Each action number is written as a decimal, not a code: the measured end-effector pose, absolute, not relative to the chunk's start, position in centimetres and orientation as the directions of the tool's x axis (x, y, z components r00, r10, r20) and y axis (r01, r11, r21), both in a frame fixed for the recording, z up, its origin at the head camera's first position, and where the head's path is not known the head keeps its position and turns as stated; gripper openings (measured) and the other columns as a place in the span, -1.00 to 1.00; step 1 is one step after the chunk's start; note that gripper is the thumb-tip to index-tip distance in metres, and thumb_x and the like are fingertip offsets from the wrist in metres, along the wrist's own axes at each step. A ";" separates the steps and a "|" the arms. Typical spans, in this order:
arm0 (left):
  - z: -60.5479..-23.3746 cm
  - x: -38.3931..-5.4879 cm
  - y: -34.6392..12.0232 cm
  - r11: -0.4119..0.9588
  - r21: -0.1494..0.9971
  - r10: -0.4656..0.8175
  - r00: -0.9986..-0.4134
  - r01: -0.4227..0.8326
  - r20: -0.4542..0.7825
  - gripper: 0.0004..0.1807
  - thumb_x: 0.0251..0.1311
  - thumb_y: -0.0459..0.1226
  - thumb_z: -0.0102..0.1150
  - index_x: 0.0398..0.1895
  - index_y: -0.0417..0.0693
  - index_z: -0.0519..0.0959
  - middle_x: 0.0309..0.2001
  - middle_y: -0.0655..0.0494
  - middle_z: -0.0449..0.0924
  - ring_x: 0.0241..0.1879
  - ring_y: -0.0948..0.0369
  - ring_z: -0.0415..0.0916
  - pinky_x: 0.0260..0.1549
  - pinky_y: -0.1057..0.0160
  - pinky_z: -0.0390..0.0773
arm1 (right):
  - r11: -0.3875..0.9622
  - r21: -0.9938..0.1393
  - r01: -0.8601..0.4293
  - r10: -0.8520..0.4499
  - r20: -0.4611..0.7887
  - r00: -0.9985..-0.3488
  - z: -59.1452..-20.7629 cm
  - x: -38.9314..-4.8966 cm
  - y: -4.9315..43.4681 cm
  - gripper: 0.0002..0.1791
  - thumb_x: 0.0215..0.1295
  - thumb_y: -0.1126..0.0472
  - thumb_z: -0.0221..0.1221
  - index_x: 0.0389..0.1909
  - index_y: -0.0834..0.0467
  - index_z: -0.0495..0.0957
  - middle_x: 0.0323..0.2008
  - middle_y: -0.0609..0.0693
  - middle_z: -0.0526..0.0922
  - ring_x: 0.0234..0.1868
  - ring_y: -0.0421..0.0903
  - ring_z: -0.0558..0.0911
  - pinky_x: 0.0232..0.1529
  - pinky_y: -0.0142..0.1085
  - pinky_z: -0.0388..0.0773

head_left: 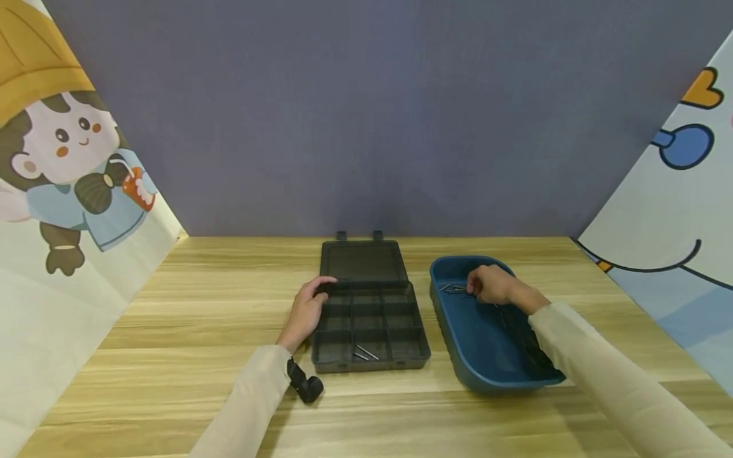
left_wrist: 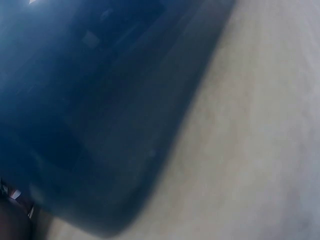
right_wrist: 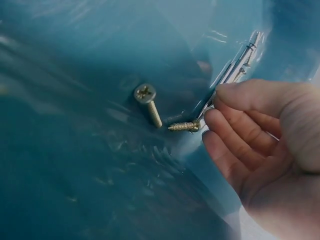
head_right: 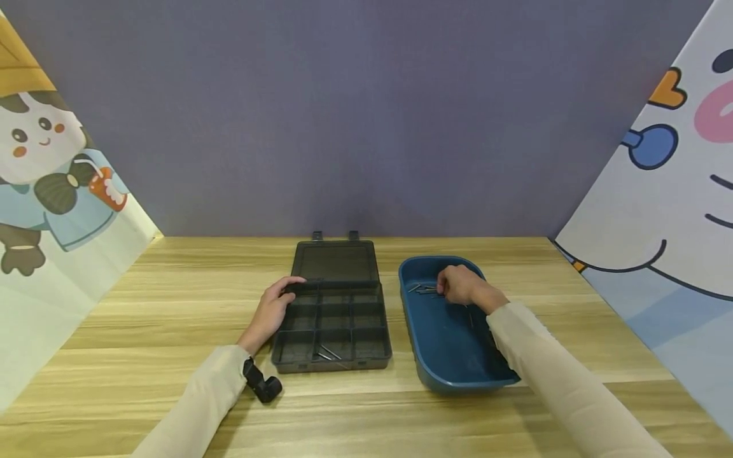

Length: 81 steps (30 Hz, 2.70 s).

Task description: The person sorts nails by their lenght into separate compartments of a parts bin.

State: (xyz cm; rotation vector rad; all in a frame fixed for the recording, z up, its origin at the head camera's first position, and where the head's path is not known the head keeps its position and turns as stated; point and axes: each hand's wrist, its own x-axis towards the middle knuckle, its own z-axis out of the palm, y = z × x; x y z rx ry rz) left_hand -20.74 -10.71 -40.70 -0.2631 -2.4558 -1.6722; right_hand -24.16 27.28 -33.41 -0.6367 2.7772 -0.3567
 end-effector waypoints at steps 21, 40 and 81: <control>-40.9 -21.0 -10.0 0.351 0.906 0.073 -0.972 0.237 0.226 -0.60 0.21 -0.46 -0.15 0.09 -0.17 0.52 0.26 -0.21 0.38 0.34 -0.12 0.20 0.30 -0.17 0.17 | 0.875 -0.243 -0.418 -0.454 -0.112 -0.884 -34.4 -24.6 28.5 -0.80 0.00 0.53 0.14 -0.37 0.22 0.56 -0.42 0.06 0.59 -0.41 -0.10 0.53 -0.36 -0.20 0.52; -40.8 -20.7 -10.7 0.376 0.900 0.047 -0.974 0.222 0.221 -0.59 0.19 -0.46 -0.15 0.07 -0.15 0.53 0.22 -0.24 0.39 0.29 -0.13 0.24 0.26 -0.18 0.21 | 0.866 -0.244 -0.437 -0.475 -0.124 -0.871 -34.8 -25.1 27.4 -0.75 0.06 0.56 0.03 -0.44 0.17 0.56 -0.51 -0.03 0.55 -0.52 -0.16 0.42 -0.47 -0.31 0.38; -40.9 -20.8 -10.7 0.371 0.900 0.049 -0.973 0.228 0.226 -0.59 0.17 -0.46 -0.13 0.07 -0.16 0.53 0.21 -0.23 0.41 0.30 -0.13 0.24 0.28 -0.17 0.18 | 0.807 -0.358 -0.470 -0.555 -0.184 -0.812 -32.7 -22.7 27.3 -0.80 -0.06 0.53 0.10 -0.49 0.17 0.47 -0.63 -0.13 0.42 -0.60 -0.22 0.30 -0.48 -0.36 0.26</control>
